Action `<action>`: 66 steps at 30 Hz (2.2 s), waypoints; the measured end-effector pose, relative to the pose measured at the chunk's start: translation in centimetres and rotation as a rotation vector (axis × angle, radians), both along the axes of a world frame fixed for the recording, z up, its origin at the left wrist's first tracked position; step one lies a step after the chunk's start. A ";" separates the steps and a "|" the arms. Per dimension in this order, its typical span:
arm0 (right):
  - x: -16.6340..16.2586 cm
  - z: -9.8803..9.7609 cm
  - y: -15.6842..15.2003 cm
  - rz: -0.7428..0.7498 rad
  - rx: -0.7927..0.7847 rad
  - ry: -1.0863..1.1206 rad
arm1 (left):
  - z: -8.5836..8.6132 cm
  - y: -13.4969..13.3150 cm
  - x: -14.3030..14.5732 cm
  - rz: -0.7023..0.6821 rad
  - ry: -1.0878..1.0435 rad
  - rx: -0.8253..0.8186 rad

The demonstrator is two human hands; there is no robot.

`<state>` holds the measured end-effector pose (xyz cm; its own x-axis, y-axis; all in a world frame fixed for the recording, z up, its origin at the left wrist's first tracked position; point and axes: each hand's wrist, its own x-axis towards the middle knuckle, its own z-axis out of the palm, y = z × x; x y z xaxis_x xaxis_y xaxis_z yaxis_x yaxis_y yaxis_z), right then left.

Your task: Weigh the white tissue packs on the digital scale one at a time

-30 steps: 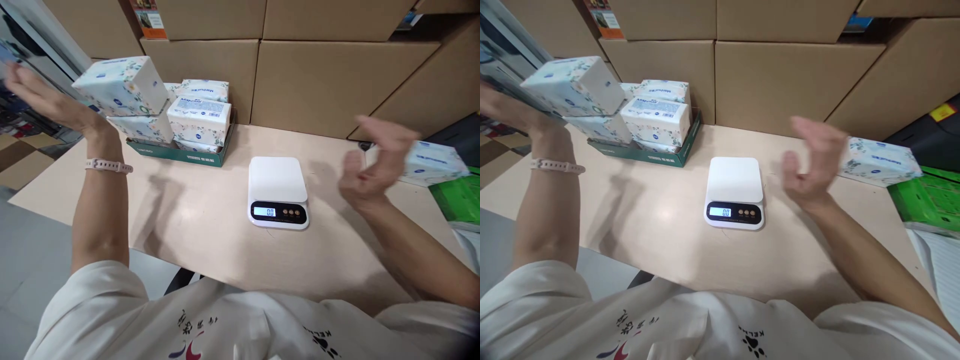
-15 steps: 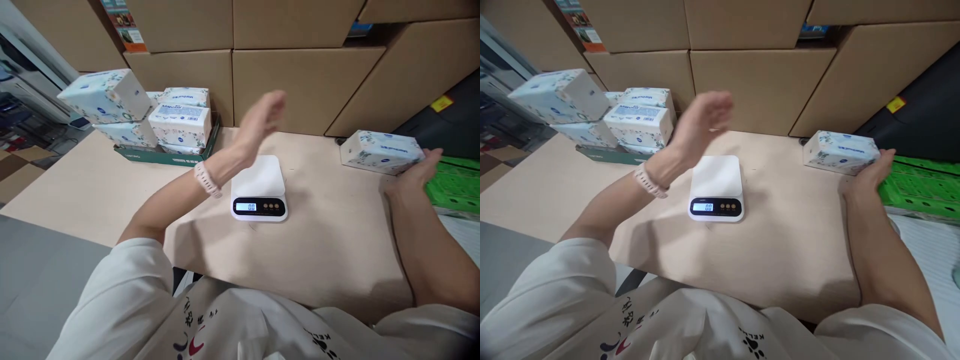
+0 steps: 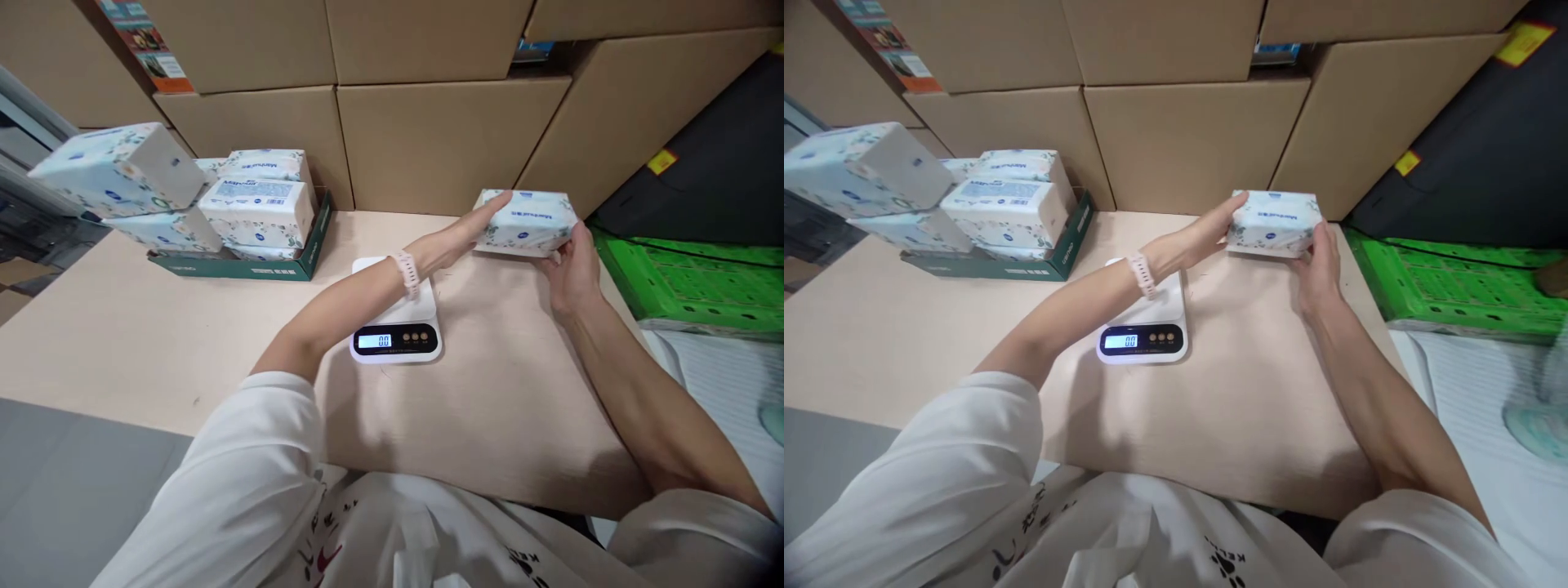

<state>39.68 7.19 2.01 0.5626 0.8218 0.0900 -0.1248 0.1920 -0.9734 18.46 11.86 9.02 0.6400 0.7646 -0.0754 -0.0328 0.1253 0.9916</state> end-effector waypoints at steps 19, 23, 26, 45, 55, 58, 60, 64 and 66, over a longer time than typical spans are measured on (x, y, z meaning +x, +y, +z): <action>-14.4 0.4 -12.9 0.752 0.025 -0.361 | 1.3 -19.5 -23.1 0.298 0.046 -0.029; -14.4 -0.9 -12.2 0.544 0.072 -0.325 | -0.4 -19.0 -23.4 0.437 0.096 0.013; -14.2 -2.3 -11.2 0.357 0.041 -0.233 | -1.9 -18.4 -23.6 0.570 0.119 0.041; -14.3 -3.0 -9.7 0.337 -0.062 -0.192 | -5.2 -18.2 -23.7 0.580 -0.079 -0.235; -14.5 -3.1 -9.1 0.331 -0.057 -0.232 | -5.1 -18.0 -23.3 0.580 -0.085 -0.254; -14.5 -3.3 -8.9 0.301 -0.054 -0.220 | -4.8 -18.0 -22.9 0.598 -0.097 -0.267; -14.5 -3.5 -8.8 0.263 -0.053 -0.198 | -4.7 -18.0 -22.7 0.609 -0.102 -0.279; -14.8 -4.0 -8.8 0.199 -0.042 -0.185 | -4.8 -17.8 -22.6 0.603 -0.111 -0.274; -14.9 -4.1 -8.8 0.201 -0.036 -0.189 | -5.0 -17.8 -22.5 0.599 -0.116 -0.258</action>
<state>24.81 -1.64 -2.05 0.3635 0.9199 0.1469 0.0277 0.1470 -0.9888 -4.04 -5.90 4.03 0.1248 0.9575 -0.2602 -0.2759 0.2854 0.9178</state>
